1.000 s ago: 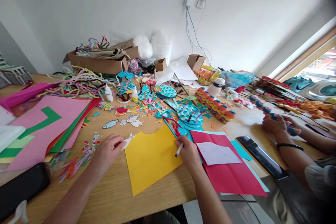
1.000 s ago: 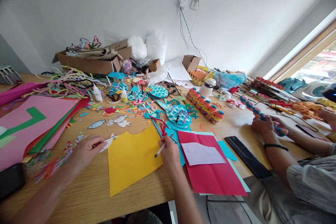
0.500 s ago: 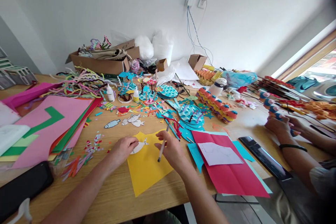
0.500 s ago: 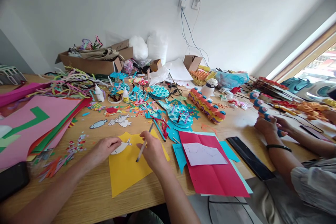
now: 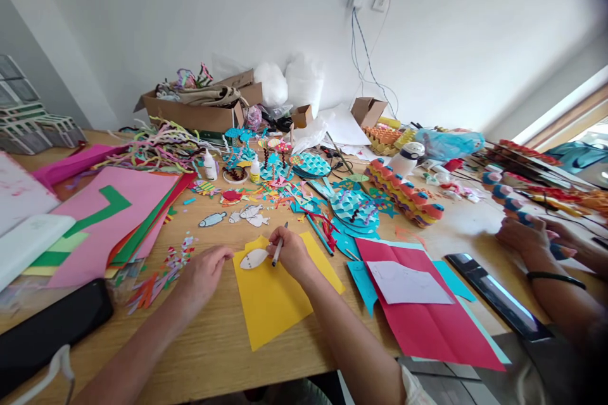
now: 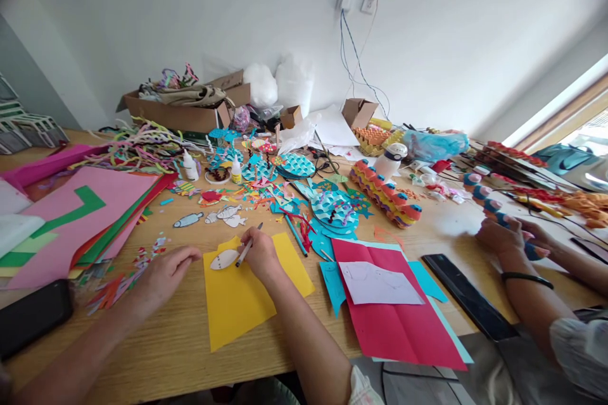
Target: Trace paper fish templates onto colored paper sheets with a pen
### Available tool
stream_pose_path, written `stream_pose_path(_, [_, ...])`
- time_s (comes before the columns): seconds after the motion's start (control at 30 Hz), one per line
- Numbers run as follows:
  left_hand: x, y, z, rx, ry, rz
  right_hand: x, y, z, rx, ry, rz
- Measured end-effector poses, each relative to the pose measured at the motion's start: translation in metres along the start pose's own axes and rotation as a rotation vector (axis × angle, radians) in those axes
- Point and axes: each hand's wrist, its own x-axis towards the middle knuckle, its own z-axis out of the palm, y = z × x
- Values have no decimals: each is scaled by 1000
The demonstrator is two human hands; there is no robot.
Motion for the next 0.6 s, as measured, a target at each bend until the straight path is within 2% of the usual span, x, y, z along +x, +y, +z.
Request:
stream_pose_path(0.1, [-12, -2, 4, 42, -11, 103, 3, 1, 4, -32, -1, -41])
stream_pose_path(0.3, [-29, -12, 30, 174, 8, 328, 1, 4, 8, -161, 12, -76])
stream_pose_path(0.43, [-34, -14, 41, 296, -19, 341, -2, 5, 10, -294, 40, -139])
stream_pose_path(0.6, [-35, -2, 47, 411, -48, 258, -4, 9, 15, -406, 48, -201])
